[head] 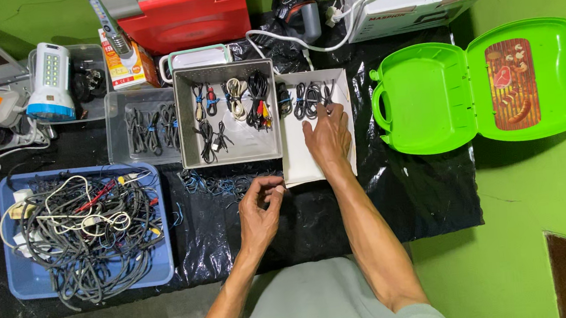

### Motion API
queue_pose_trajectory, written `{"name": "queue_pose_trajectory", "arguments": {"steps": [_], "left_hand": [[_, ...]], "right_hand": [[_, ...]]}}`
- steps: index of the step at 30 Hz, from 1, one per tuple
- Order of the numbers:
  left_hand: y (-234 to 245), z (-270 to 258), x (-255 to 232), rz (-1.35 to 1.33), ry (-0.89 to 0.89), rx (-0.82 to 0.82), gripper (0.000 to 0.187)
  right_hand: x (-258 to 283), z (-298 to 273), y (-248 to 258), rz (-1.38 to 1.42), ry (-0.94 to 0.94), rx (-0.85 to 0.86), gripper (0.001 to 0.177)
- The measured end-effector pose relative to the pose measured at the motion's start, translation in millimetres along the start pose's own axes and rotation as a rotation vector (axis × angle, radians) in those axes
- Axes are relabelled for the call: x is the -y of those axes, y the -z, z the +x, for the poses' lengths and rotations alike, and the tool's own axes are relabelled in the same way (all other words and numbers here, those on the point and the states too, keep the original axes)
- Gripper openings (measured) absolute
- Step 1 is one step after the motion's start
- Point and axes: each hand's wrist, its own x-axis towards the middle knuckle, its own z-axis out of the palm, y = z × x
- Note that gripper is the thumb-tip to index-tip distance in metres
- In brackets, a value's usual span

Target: The person sorts through a variety of cables in a blue tray, picking up individual wires and placing them into a separate metal box on the table.

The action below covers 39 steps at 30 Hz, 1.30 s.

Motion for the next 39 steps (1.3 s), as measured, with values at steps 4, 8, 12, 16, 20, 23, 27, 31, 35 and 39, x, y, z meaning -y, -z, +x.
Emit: {"name": "queue_pose_trajectory", "arguments": {"steps": [4, 8, 12, 16, 20, 23, 27, 31, 35, 39], "left_hand": [[1, 0, 2, 0.003, 0.018, -0.014, 0.014], [2, 1, 4, 0.017, 0.012, -0.013, 0.014], [5, 0, 4, 0.004, 0.022, -0.013, 0.014], [12, -3, 6, -0.008, 0.024, -0.017, 0.014], [21, -2, 14, -0.014, 0.025, -0.04, 0.013], [36, 1, 24, -0.027, -0.009, -0.08, 0.014], [71, 8, 35, -0.037, 0.016, -0.148, 0.015], [117, 8, 48, -0.039, -0.038, -0.244, 0.014], [165, 4, 56, -0.053, -0.079, -0.316, 0.013], [219, -4, 56, -0.12, -0.016, -0.365, 0.012]], "right_hand": [[-7, -6, -9, 0.032, 0.052, -0.066, 0.05], [-10, -7, -12, 0.021, 0.029, -0.031, 0.052], [-6, -8, -9, 0.019, 0.014, -0.014, 0.052], [-4, -17, -8, 0.045, 0.037, -0.039, 0.049], [12, -40, -3, 0.228, 0.071, -0.092, 0.036], [38, -71, 5, 0.397, 0.112, -0.097, 0.027], [78, -108, 8, 0.557, 0.286, -0.168, 0.021], [109, -133, -2, 0.602, 0.298, -0.048, 0.019], [138, -146, -19, 0.561, 0.481, -0.031, 0.017], [179, -157, -42, 0.582, 0.468, 0.109, 0.016]]}}
